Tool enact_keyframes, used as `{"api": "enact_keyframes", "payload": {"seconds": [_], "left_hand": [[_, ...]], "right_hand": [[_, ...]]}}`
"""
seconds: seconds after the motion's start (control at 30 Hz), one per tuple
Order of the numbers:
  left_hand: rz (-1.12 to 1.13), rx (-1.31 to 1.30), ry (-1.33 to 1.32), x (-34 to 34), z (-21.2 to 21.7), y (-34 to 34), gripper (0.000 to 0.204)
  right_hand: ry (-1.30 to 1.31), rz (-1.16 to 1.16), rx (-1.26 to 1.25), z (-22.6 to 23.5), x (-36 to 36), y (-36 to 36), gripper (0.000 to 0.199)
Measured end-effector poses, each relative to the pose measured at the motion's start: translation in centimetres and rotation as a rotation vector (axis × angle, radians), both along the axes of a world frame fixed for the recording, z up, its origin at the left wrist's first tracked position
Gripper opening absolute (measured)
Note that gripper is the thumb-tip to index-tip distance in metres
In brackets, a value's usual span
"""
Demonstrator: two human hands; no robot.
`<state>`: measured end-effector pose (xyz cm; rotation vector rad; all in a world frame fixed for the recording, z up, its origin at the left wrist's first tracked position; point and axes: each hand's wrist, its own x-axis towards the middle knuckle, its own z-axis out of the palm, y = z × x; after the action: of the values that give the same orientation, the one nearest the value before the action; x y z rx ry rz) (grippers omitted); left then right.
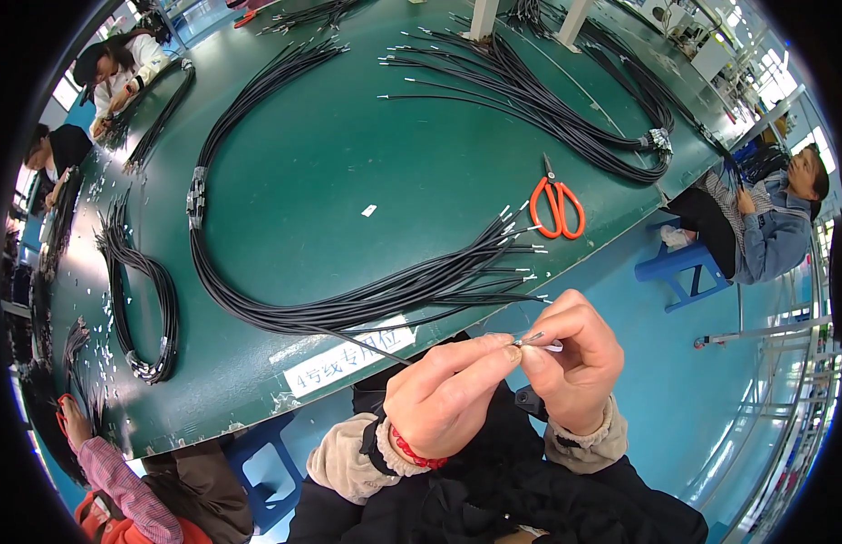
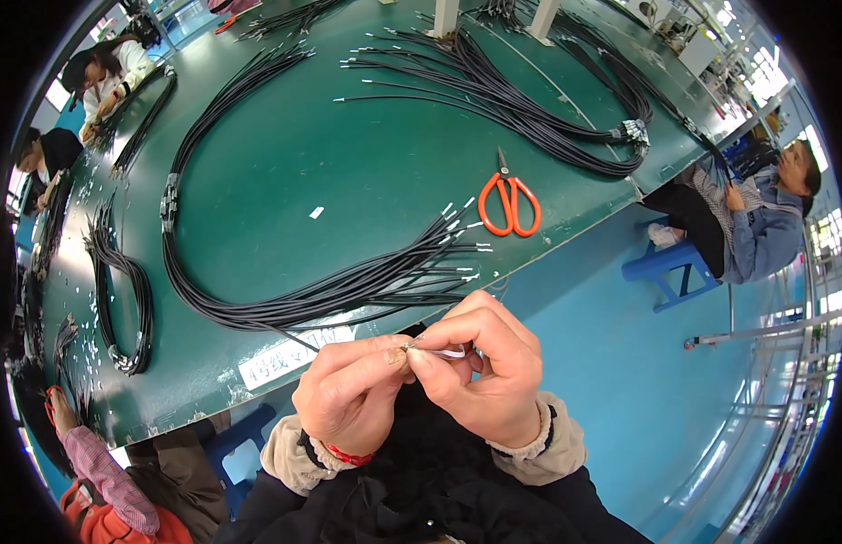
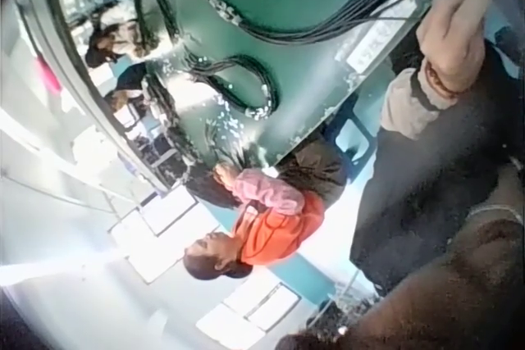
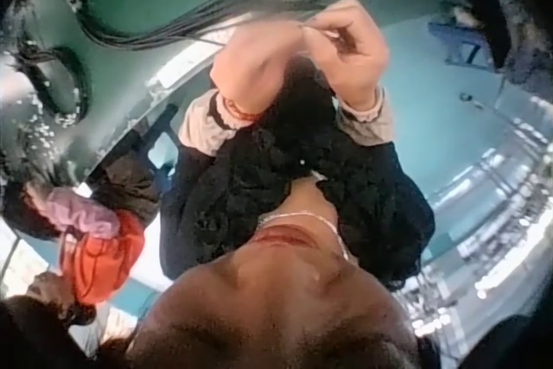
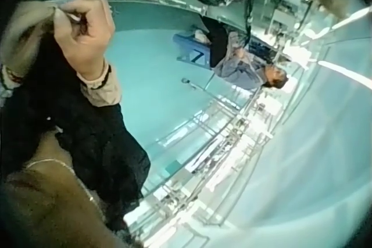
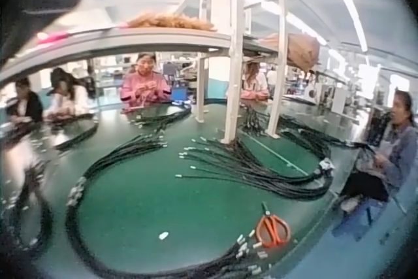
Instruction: The person picks up a bundle of cables, wraps a white adhesive strip around the ends, and then repeats the process with a single cable.
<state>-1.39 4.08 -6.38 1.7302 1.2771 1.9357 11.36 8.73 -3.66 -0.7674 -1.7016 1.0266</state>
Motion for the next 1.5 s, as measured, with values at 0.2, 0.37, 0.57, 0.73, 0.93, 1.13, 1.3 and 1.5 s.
{"api": "enact_keyframes", "payload": {"seconds": [0.2, 0.37, 0.57, 0.73, 0.93, 1.13, 1.3, 1.5], "left_hand": [[0.014, 0.02, 0.108, -0.1, 0.1, -0.1, 0.036], [0.036, 0.043, 0.208, -0.3, 0.7, -0.1, 0.032], [0.032, 0.069, 0.119, 0.3, 0.2, 0.4, 0.035], [0.006, -0.004, 0.021, 0.5, 1.0, 0.4, 0.03], [-0.23, -0.291, -0.32, 0.1, 2.2, 0.0, 0.016], [-0.267, -0.347, -0.403, 0.0, 2.4, -0.4, 0.013], [-0.229, -0.307, -0.478, 0.3, 1.8, -0.8, 0.017], [-0.009, -0.067, 0.025, -0.5, 1.5, 0.0, 0.016]], "right_hand": [[0.027, -0.014, 0.025, 0.0, 0.0, 0.2, 0.013], [0.047, -0.032, 0.09, 0.1, 0.0, 0.4, 0.013], [0.069, -0.04, 0.101, 0.0, 0.1, 0.5, 0.014], [0.016, -0.011, 0.018, 0.4, 0.4, 0.2, 0.013], [0.003, -0.013, 0.132, -0.1, 0.6, 0.7, 0.014], [-0.039, -0.061, 0.271, -0.2, 0.2, 0.7, 0.014], [-0.05, -0.039, 0.293, -0.3, 0.1, 0.3, 0.013], [-0.049, -0.04, 0.151, -0.1, -0.1, 0.1, 0.014]]}}
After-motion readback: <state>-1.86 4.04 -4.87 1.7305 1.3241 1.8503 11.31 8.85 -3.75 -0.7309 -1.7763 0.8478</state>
